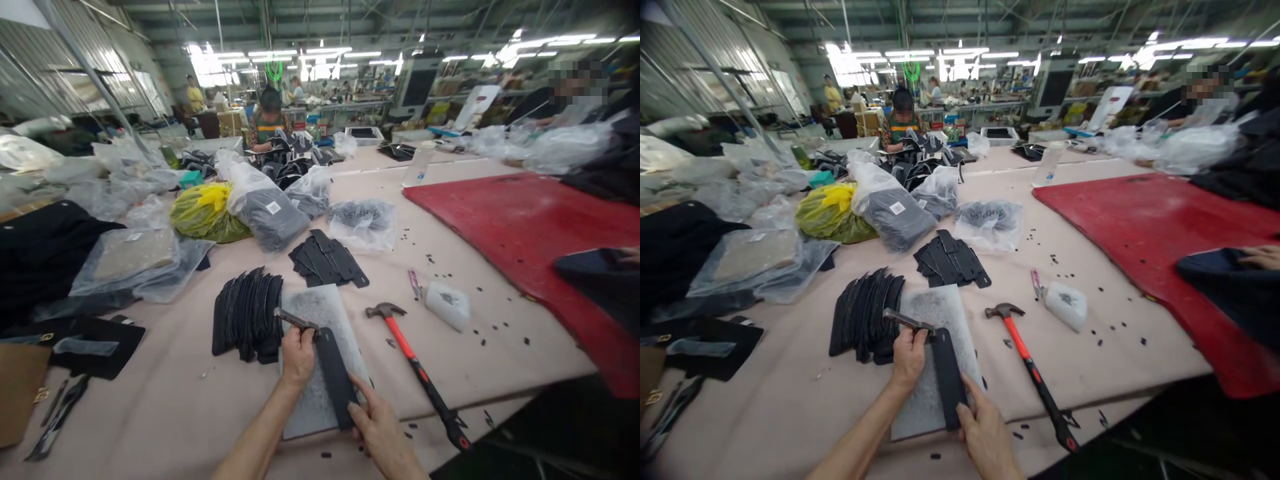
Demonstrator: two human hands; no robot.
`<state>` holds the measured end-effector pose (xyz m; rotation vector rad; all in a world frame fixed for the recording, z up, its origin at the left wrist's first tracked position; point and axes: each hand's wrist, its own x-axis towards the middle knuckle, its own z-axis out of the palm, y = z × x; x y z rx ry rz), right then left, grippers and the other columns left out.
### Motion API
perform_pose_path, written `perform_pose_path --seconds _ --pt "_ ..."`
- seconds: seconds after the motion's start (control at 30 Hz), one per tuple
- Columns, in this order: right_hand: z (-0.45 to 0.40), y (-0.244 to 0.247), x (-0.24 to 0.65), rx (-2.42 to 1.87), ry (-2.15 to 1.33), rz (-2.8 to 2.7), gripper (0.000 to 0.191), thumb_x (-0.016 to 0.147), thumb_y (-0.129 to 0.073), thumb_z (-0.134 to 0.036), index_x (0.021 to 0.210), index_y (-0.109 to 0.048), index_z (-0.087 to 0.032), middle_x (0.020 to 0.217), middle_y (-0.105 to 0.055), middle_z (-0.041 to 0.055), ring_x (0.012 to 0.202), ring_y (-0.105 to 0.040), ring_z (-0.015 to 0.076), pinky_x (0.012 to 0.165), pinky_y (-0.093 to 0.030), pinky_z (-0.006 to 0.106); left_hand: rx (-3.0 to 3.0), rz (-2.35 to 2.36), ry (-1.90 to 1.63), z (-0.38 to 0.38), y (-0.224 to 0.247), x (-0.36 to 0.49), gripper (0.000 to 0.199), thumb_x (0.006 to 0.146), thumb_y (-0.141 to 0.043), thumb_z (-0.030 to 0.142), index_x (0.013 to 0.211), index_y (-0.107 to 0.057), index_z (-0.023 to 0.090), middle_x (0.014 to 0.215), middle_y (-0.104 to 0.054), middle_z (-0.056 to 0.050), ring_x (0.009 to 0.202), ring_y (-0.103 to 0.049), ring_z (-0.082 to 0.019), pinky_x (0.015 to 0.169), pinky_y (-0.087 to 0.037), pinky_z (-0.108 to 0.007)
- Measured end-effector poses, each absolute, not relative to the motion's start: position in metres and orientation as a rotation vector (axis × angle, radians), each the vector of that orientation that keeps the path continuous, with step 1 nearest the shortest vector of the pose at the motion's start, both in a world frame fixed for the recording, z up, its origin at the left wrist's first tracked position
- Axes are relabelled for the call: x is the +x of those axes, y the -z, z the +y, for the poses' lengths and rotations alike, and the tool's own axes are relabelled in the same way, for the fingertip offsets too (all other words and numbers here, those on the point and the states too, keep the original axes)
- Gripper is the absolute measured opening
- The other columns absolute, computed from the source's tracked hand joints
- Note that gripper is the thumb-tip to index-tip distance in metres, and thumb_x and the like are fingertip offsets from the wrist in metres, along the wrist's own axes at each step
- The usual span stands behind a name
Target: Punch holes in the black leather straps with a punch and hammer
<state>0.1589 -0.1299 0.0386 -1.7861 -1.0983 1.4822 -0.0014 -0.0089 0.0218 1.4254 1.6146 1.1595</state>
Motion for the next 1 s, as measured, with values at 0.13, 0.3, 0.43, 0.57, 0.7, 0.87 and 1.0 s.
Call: perform_pose_path --seconds 0.13,0.3,0.43,0.57,0.7,0.87,1.0 --pt "-0.137 -0.037 0.149 -1.807 -1.464 -1.066 0.065 0.087 -0.043 -0.041 0.146 -0.037 -0.016 0.052 -0.056 -0.0043 0.041 -0.053 0.0165 0.043 -0.042 0.026 1.573 1.495 -1.119 -0.002 -0.025 0.007 0.022 0.087 -0.05 0.025 0.092 -0.069 0.016 0.091 -0.074 -0.008 0.088 -0.068 -0.022 0.082 -0.052 -0.032" --pt "-0.142 -0.031 0.144 -1.84 -1.316 -1.176 0.061 0.093 -0.037 -0.04 0.147 -0.035 -0.012 0.056 -0.063 0.0005 0.048 -0.06 0.0204 0.051 -0.047 0.031 1.634 1.481 -1.052 0.0 -0.021 0.009 0.022 0.088 -0.05 0.023 0.095 -0.07 0.017 0.094 -0.074 -0.006 0.092 -0.068 -0.021 0.085 -0.052 -0.032" --pt "-0.141 -0.031 0.153 -2.012 -0.956 -1.673 0.053 0.094 -0.038 -0.033 0.143 -0.043 -0.014 0.073 -0.071 0.0096 0.065 -0.067 0.0265 0.06 -0.048 0.035 1.643 1.42 -1.031 -0.001 -0.022 0.006 0.022 0.088 -0.05 0.023 0.096 -0.07 0.017 0.097 -0.073 -0.006 0.094 -0.068 -0.021 0.085 -0.053 -0.031" --pt "-0.126 -0.046 0.169 -2.046 -0.64 -2.007 0.04 0.095 -0.042 -0.028 0.131 -0.057 -0.019 0.09 -0.071 0.0131 0.075 -0.067 0.0266 0.067 -0.048 0.037 1.662 1.412 -1.012 -0.002 -0.024 0.007 0.021 0.089 -0.052 0.023 0.096 -0.07 0.018 0.097 -0.074 -0.006 0.094 -0.068 -0.021 0.086 -0.053 -0.032" --pt "-0.104 -0.05 0.177 -1.774 -0.462 -2.136 0.045 0.085 -0.058 -0.026 0.13 -0.056 -0.027 0.135 -0.056 0.0099 0.121 -0.05 0.0324 0.099 -0.037 0.051 1.697 1.39 -0.999 -0.004 -0.023 0.009 0.02 0.088 -0.053 0.022 0.098 -0.07 0.019 0.099 -0.074 -0.005 0.096 -0.068 -0.02 0.088 -0.053 -0.033" --pt "-0.1 -0.028 0.172 -1.689 -0.398 -2.223 0.06 0.082 -0.057 -0.023 0.141 -0.046 -0.023 0.152 -0.038 0.0055 0.14 -0.023 0.0368 0.111 -0.016 0.06 1.733 1.397 -0.993 -0.004 -0.022 0.011 0.02 0.089 -0.052 0.021 0.098 -0.07 0.019 0.1 -0.074 -0.006 0.098 -0.068 -0.021 0.089 -0.053 -0.034" --pt "-0.104 -0.018 0.168 -1.69 -0.353 -2.201 0.057 0.086 -0.055 -0.028 0.142 -0.046 -0.023 0.152 -0.038 0.0052 0.141 -0.022 0.0362 0.112 -0.015 0.058 1.784 1.411 -1.003 -0.004 -0.019 0.011 0.02 0.089 -0.051 0.021 0.098 -0.069 0.019 0.1 -0.074 -0.006 0.098 -0.068 -0.021 0.091 -0.053 -0.035"
